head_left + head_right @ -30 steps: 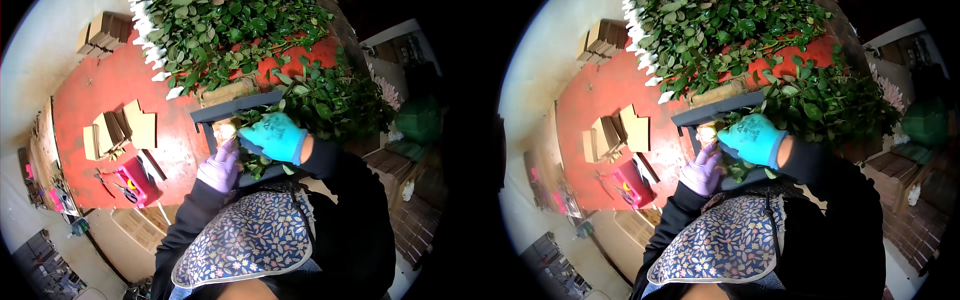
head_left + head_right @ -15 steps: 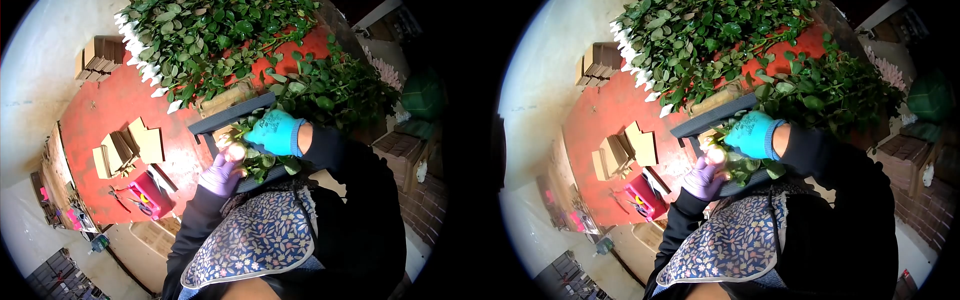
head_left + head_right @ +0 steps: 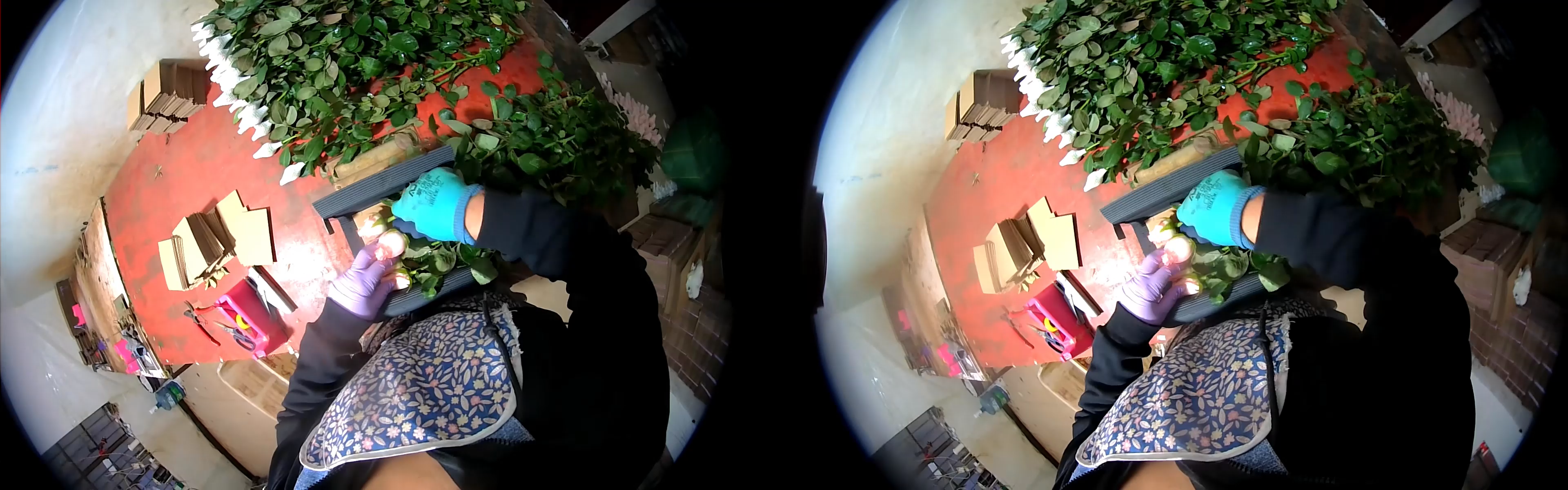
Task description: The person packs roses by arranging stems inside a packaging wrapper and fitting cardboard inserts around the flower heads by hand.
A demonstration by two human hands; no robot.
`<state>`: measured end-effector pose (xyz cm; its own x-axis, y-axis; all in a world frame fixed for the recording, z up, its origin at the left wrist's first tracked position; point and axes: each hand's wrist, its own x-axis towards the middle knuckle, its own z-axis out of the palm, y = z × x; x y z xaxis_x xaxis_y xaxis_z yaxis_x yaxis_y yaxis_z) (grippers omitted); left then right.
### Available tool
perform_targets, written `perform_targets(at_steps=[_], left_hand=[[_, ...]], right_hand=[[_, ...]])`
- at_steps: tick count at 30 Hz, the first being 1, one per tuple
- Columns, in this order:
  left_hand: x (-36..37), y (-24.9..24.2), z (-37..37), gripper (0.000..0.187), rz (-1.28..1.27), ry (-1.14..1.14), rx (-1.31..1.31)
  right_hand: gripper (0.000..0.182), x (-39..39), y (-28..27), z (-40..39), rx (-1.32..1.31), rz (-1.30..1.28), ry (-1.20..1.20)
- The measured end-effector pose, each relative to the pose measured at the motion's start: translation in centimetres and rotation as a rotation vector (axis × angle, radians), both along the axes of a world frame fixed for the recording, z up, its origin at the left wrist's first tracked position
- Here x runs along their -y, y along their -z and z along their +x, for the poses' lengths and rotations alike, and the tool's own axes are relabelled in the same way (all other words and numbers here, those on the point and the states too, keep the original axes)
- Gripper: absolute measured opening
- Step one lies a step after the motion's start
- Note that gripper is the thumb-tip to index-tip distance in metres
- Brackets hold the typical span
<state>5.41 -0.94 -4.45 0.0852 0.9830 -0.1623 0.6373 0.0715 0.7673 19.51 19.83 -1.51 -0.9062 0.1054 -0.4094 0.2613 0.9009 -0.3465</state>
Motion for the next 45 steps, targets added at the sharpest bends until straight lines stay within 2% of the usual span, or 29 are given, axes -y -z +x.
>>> perform_targets(at_steps=[3, 5, 7, 9, 11, 13, 14, 15, 17, 19, 21, 23, 27, 29, 30, 33, 37, 38, 40, 43, 45], left_hand=[[0.3, -0.3, 0.4, 0.044, 0.028, -0.016, -0.025], [0.4, -0.4, 0.6, 0.047, 0.039, -0.041, -0.003], [0.4, -0.3, 0.7, 0.049, -0.002, -0.043, 0.032], [0.5, 0.2, 0.8, 0.050, 0.015, -0.036, 0.001], [1.0, 1.0, 0.9, 0.051, 0.029, -0.044, -0.028], [1.1, 1.6, 0.8, 0.053, 0.047, -0.024, -0.083], [1.1, 1.6, 0.9, 0.053, 0.048, -0.043, -0.079], [1.0, 1.5, 0.9, 0.053, 0.056, -0.041, -0.026], [0.9, 1.0, 1.0, 0.053, 0.065, -0.059, 0.034], [0.9, 0.8, 1.0, 0.053, -0.017, -0.064, 0.103], [1.2, 1.8, 1.2, 0.053, -0.187, -0.188, 0.340], [0.8, 0.3, 0.8, 0.051, 0.023, -0.019, -0.087], [0.9, 0.3, 0.9, 0.047, 0.077, -0.058, -0.094], [0.8, 0.6, 1.3, 0.047, -0.014, -0.041, -0.135], [0.8, 2.1, 1.9, 0.046, -0.118, -0.316, 0.438], [0.4, 0.5, 1.5, 0.045, 0.009, -0.381, 0.572], [-0.4, -0.6, 0.4, 0.046, -0.309, -0.629, 1.465], [-0.3, -0.6, -0.2, 0.051, -0.225, -0.504, 1.097], [-0.5, 0.4, -1.3, 0.064, 0.103, -0.199, 0.209], [-1.2, 0.3, -1.1, 0.066, 0.154, -0.190, 0.175], [-1.2, -0.8, -1.6, 0.060, 0.063, -0.208, 0.251]], right_hand=[[0.026, 0.6, 0.8, 0.9, -0.152, 0.088, 0.049], [0.035, 0.9, 0.9, 1.4, -0.302, 0.287, -0.027], [0.038, 1.1, 1.0, 1.2, -0.280, 0.326, -0.064], [0.039, 1.1, 0.8, 0.8, -0.418, 0.338, -0.134], [0.034, 1.0, 0.3, 0.3, -0.410, 0.271, -0.150], [0.034, 0.8, 0.6, -0.3, -0.239, 0.161, -0.137], [0.033, 0.9, 1.1, -0.3, -0.254, 0.138, -0.098], [0.033, 0.9, 1.3, -0.4, -0.250, 0.137, -0.120], [0.033, 1.0, 1.6, -0.6, -0.214, 0.073, -0.013], [0.033, 0.8, 2.0, -0.9, -0.248, 0.065, -0.018], [0.033, 0.8, 1.9, -1.2, -0.156, 0.009, 0.031], [0.033, 1.1, 2.5, -1.0, -0.186, -0.009, 0.019], [0.034, 1.1, 1.9, -0.9, -0.169, -0.042, 0.010], [0.036, 1.1, 2.2, -0.9, -0.128, -0.034, 0.002], [0.036, 1.1, 2.6, -0.8, -0.171, -0.026, 0.001], [0.037, 0.9, 3.0, -0.7, -0.237, -0.045, -0.012], [0.036, 1.2, 1.5, -1.1, -0.214, -0.050, -0.010], [0.035, 1.3, 1.3, -1.1, -0.183, -0.046, 0.015], [0.034, 1.2, 1.7, -1.0, -0.197, -0.063, 0.010], [0.032, 1.2, 2.1, -0.7, -0.258, -0.114, 0.047], [0.031, 1.1, 2.9, -0.3, -0.293, -0.149, 0.080]])
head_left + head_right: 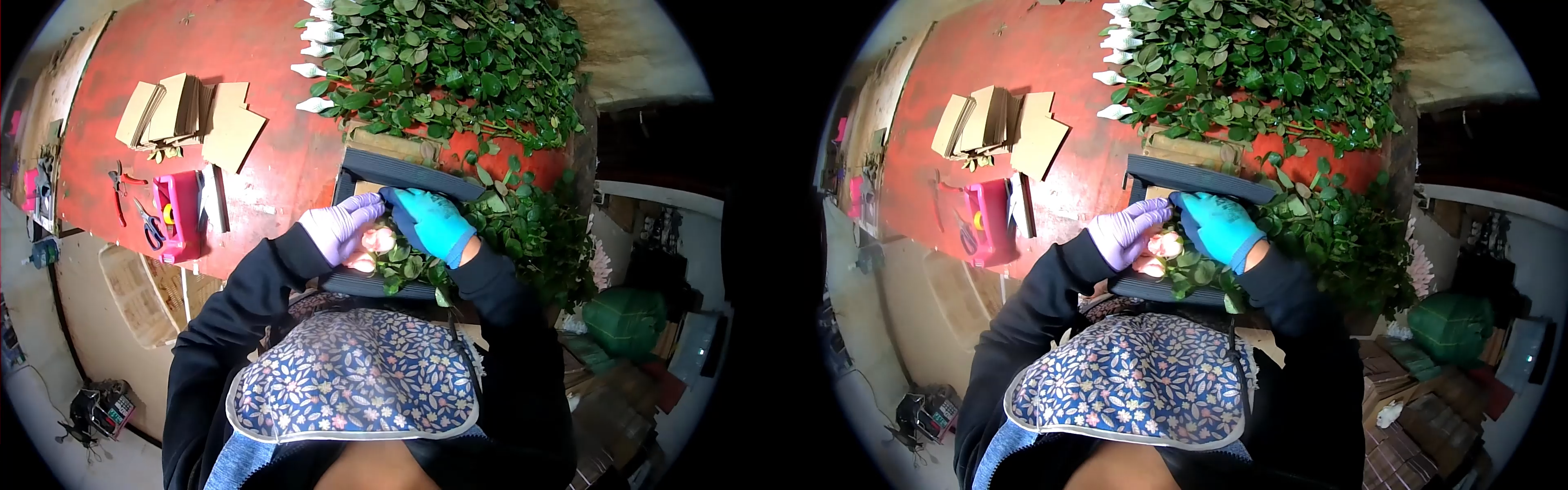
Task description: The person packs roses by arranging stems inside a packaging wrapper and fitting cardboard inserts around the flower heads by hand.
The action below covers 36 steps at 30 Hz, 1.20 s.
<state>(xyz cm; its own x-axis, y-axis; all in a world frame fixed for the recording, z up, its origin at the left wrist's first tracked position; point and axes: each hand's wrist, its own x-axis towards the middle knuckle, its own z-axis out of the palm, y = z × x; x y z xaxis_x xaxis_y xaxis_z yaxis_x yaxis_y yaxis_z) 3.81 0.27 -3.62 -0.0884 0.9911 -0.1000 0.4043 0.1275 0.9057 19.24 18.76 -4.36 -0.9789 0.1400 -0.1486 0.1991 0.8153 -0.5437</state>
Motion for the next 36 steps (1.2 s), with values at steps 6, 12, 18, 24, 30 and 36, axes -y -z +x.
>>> perform_targets(at_steps=[6, 12, 18, 24, 30, 36], left_hand=[[0.5, 1.2, -0.1, 0.044, 0.072, 0.041, -0.197], [0.1, 0.9, 0.0, 0.046, 0.030, 0.095, -0.311], [0.3, 2.3, 0.5, 0.049, 0.091, 0.072, -0.295], [0.6, 2.0, 0.8, 0.051, 0.108, 0.054, -0.349], [1.0, 0.8, 1.9, 0.059, -0.098, 0.069, -0.499], [1.3, 0.9, 2.0, 0.056, -0.048, 0.040, -0.477]], right_hand=[[0.031, -1.1, -4.2, 1.8, -0.155, -0.187, 0.058], [0.033, 1.2, -5.6, 2.5, 0.125, 0.209, -0.156], [0.009, 1.6, -5.3, 2.3, 0.042, 0.179, -0.136], [0.023, 0.6, -6.4, 2.1, 0.046, 0.111, 0.047], [0.034, 0.7, -1.8, -0.4, -0.157, 0.489, 0.005], [0.026, 1.2, -0.2, -1.2, -0.137, 0.601, -0.009]])
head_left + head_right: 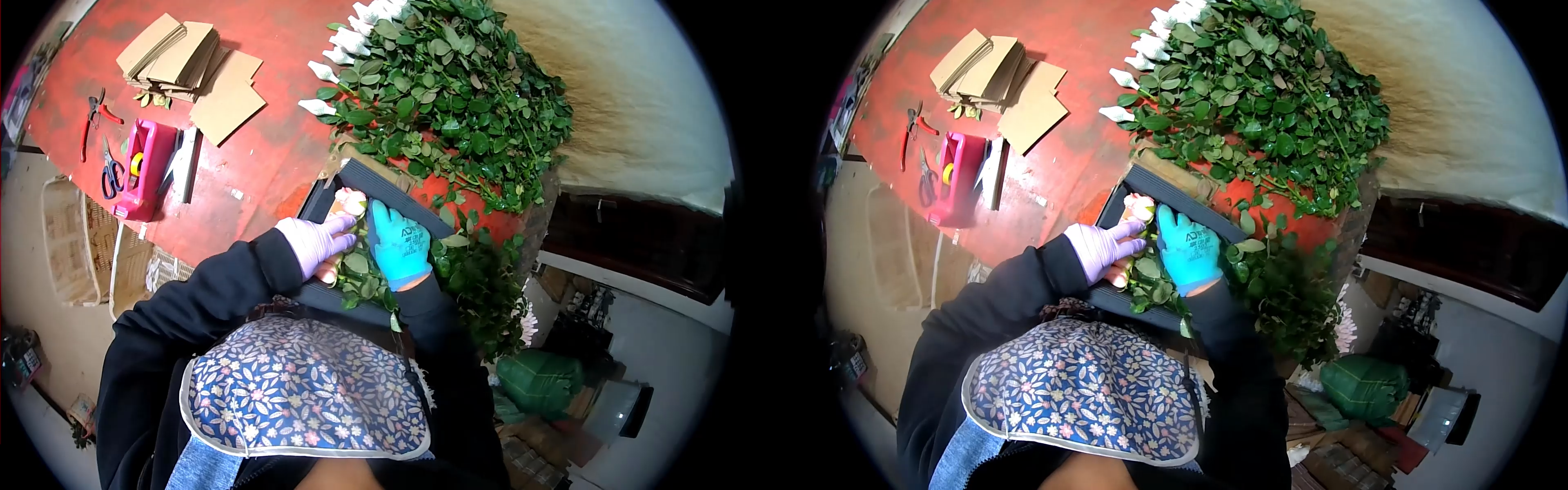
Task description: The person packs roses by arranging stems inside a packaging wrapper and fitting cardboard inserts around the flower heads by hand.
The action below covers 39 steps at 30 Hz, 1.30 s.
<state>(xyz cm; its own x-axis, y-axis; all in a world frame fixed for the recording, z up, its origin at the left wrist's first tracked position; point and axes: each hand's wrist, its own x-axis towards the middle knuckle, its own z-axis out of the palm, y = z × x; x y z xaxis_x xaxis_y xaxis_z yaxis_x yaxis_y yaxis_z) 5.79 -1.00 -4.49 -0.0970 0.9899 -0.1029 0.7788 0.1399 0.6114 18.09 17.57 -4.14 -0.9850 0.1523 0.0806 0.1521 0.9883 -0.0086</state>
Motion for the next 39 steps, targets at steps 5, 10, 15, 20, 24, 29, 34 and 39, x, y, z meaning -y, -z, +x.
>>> perform_targets(at_steps=[5, 10, 15, 20, 24, 29, 34, 39], left_hand=[[-0.2, -0.3, 0.1, 0.051, 0.008, -0.004, 0.032], [-0.2, -0.3, 0.0, 0.050, 0.015, -0.006, 0.059], [-1.0, 0.3, -1.1, 0.041, 0.105, -0.006, 0.120], [-2.7, 0.9, -2.5, 0.022, 0.155, -0.050, 0.348], [-3.4, 0.2, -2.4, 0.021, 0.046, -0.068, 0.335], [-3.8, 0.1, -2.6, 0.023, 0.054, -0.094, 0.353], [-2.5, 0.5, -4.0, 0.031, 0.280, -0.076, 0.405], [0.5, -2.0, -7.0, 0.037, 0.288, -0.152, 0.415]], right_hand=[[0.023, -0.1, 0.7, -0.2, 0.149, 0.009, 0.023], [0.032, -0.2, 0.7, 0.0, 0.164, -0.037, 0.024], [0.027, 0.0, -0.1, -0.2, 0.161, -0.051, 0.026], [0.024, 0.2, -0.6, -0.3, 0.161, -0.120, 0.059], [0.031, 1.3, -3.9, -0.2, 0.140, -0.167, 0.113], [0.030, 1.2, -4.8, -0.6, 0.280, -0.257, 0.245], [0.030, 0.6, -1.7, 0.1, 0.186, -0.165, 0.105], [0.042, 0.5, -3.0, 0.2, 0.197, -0.224, 0.106]])
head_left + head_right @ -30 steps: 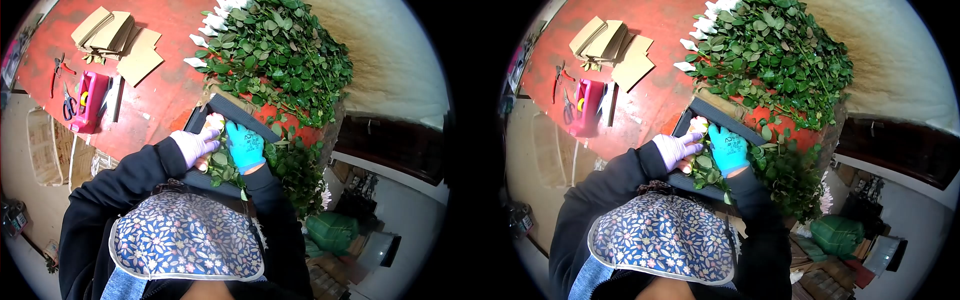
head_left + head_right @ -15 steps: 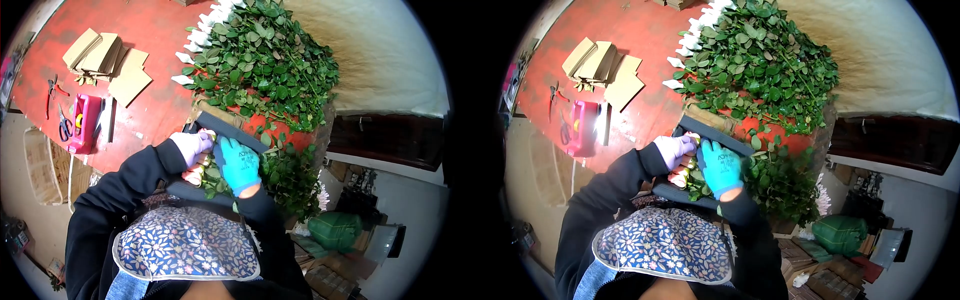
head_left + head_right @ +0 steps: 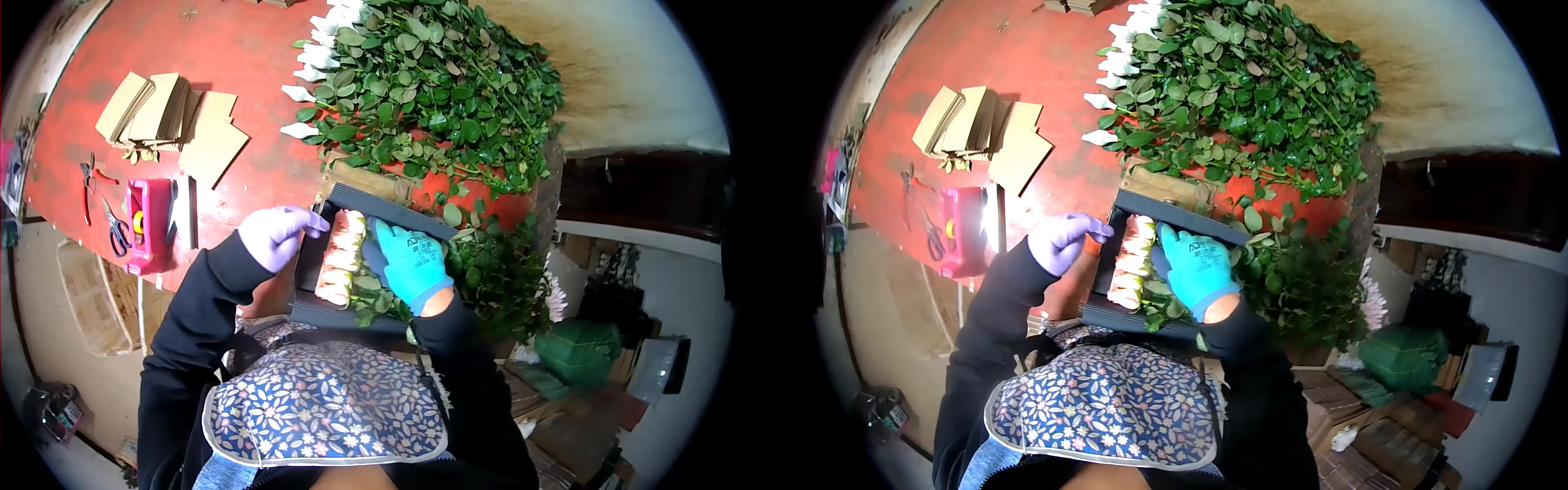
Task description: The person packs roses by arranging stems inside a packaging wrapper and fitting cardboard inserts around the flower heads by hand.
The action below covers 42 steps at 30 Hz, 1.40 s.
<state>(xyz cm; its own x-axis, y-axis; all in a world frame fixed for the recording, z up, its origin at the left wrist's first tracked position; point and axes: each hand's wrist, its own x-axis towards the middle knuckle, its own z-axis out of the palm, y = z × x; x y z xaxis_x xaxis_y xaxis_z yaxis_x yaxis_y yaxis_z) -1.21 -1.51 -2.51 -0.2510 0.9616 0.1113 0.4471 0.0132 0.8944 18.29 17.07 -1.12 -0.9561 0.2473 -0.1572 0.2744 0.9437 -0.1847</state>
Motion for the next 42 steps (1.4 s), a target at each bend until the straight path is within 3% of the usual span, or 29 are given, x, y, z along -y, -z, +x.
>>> perform_targets(at_steps=[5, 9, 13, 15, 18, 21, 27, 31, 34, 42], left_hand=[[1.8, 0.6, -1.2, 0.041, -0.041, -0.147, -0.094], [2.0, 0.9, -1.3, 0.041, -0.099, -0.197, -0.009], [2.3, 0.9, -1.1, 0.036, -0.170, -0.199, -0.063], [2.5, 1.9, -1.4, 0.033, -0.136, -0.148, -0.080], [2.3, 0.4, -0.6, 0.029, -0.228, -0.245, 0.045], [3.2, 2.7, -1.3, 0.029, -0.169, -0.243, 0.036], [2.4, 0.9, -0.9, 0.026, -0.176, -0.243, -0.007], [2.2, 0.2, -1.0, 0.025, -0.148, -0.251, -0.080], [2.4, -0.3, -1.0, 0.024, -0.143, -0.244, -0.139], [2.7, -1.2, 0.5, 0.024, -0.133, -0.130, -0.264]], right_hand=[[0.051, -0.1, 0.3, -0.8, 0.138, 0.007, -0.028], [0.042, -0.4, 0.8, -0.4, -0.025, -0.024, -0.046], [0.034, -0.6, -0.5, -1.4, 0.132, -0.013, -0.008], [0.032, -0.4, 0.5, -1.0, 0.042, 0.019, -0.017], [0.032, -0.2, 1.0, -0.6, 0.005, 0.049, -0.005], [0.029, -0.3, 2.0, -0.3, -0.082, 0.036, 0.018], [0.017, 0.0, 1.2, -0.3, -0.085, -0.033, 0.068], [0.025, 0.5, -0.2, -0.2, -0.027, 0.072, 0.077], [0.023, 0.5, -1.1, 0.4, -0.163, 0.037, 0.080], [0.008, 0.6, -2.8, 2.0, -0.033, -0.131, 0.035]])
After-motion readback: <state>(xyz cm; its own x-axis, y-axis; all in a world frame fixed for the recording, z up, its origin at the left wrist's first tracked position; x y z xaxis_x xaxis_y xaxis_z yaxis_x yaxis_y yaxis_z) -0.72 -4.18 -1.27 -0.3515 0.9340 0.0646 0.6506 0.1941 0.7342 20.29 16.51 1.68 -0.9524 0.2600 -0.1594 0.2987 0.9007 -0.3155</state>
